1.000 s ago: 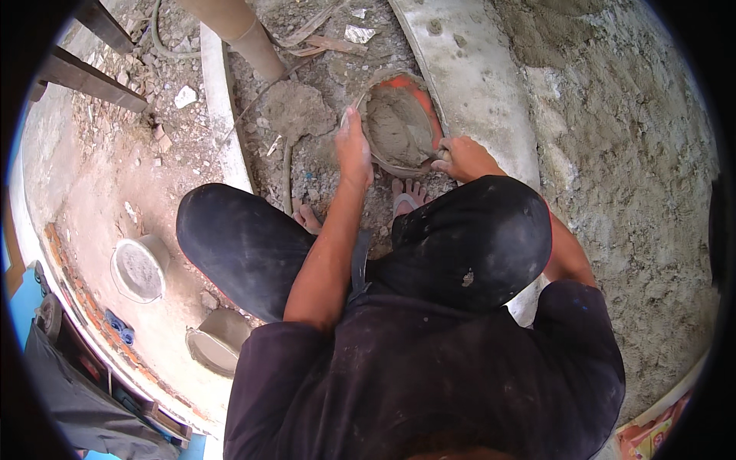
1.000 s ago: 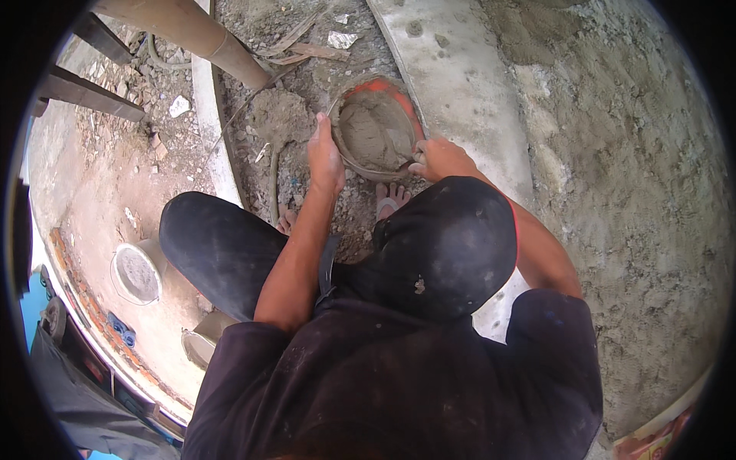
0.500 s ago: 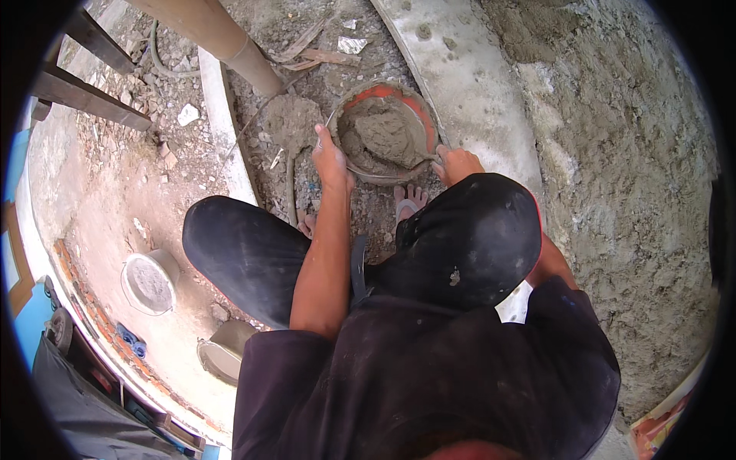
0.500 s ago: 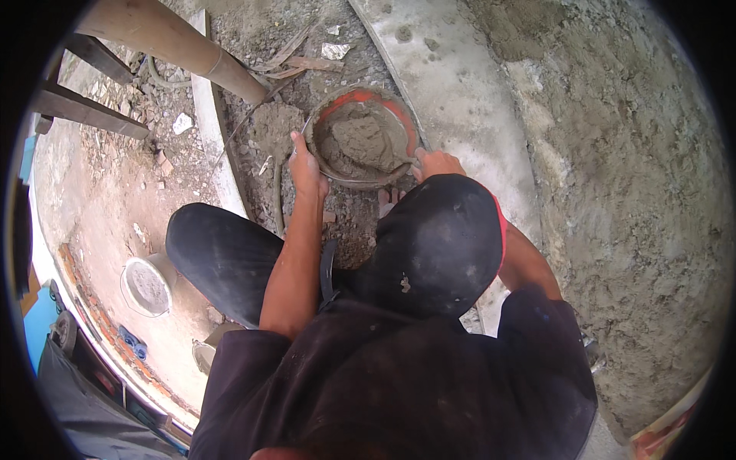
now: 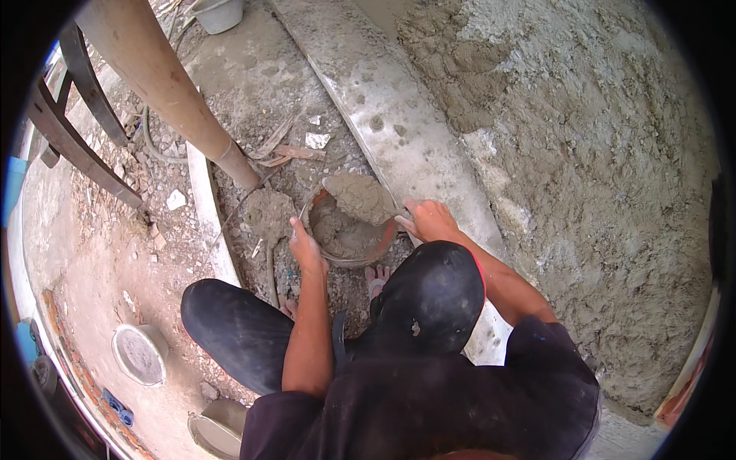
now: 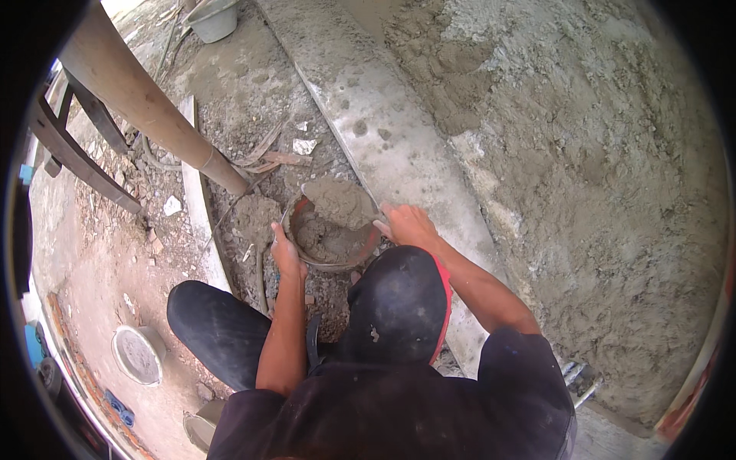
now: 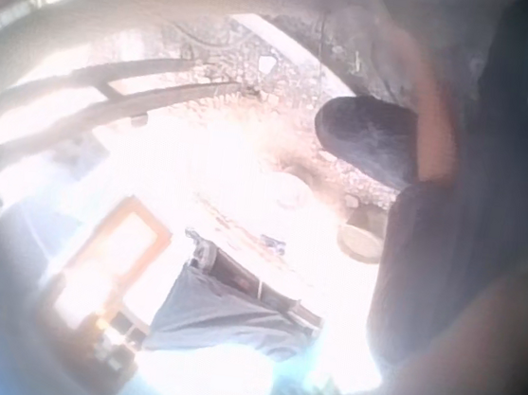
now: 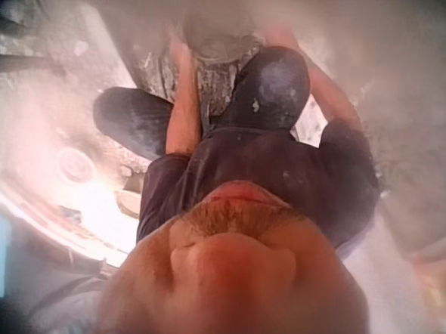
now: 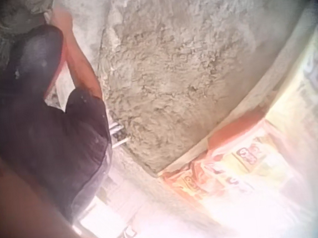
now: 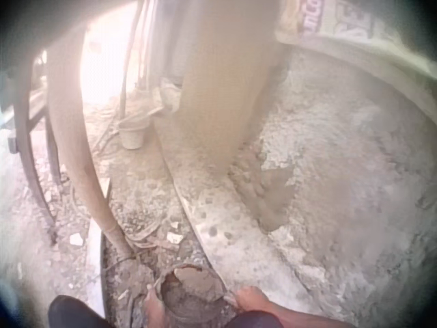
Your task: The person applies plaster to a low wall using a trowel, scooping the material from a bucket and smoothing it onto the surface.
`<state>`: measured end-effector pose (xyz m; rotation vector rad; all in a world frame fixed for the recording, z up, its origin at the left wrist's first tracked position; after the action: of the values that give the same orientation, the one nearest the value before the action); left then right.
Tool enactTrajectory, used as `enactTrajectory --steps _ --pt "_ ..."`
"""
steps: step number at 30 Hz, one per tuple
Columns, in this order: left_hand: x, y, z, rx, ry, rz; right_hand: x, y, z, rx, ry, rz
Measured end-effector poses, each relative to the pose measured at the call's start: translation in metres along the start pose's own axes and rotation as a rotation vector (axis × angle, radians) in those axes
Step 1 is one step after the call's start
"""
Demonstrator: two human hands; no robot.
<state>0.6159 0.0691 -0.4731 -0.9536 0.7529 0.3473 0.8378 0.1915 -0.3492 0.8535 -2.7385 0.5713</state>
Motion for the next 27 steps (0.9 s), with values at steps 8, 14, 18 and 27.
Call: enactTrajectory --steps 8,14,18,27 --pt "0.008 0.009 -0.004 0.022 -0.014 -0.012 0.103 0.035 -0.141 -0.095 0.054 -0.465" --pt "-0.004 -0.004 0.000 -0.022 -0.021 -0.049 0.060 0.093 -0.199 0.659 0.712 -0.164" --pt "0.025 0.007 -0.009 -0.027 0.059 -0.079 -0.114 0.176 -0.315 -0.306 0.365 0.376" --pt "0.011 0.003 0.002 -0.147 0.078 0.033 -0.033 0.211 -0.326 -0.438 0.240 0.096"
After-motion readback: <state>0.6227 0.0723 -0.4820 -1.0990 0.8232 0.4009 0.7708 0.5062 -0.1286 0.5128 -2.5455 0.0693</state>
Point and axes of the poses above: each hand's wrist, its own y-axis towards the middle knuckle, its own z-axis out of the palm, x = y × z, the point moved 4 cm from there along y, towards the middle knuckle, and after that the axes turned 4 degrees about y, right-handed, at the moved point
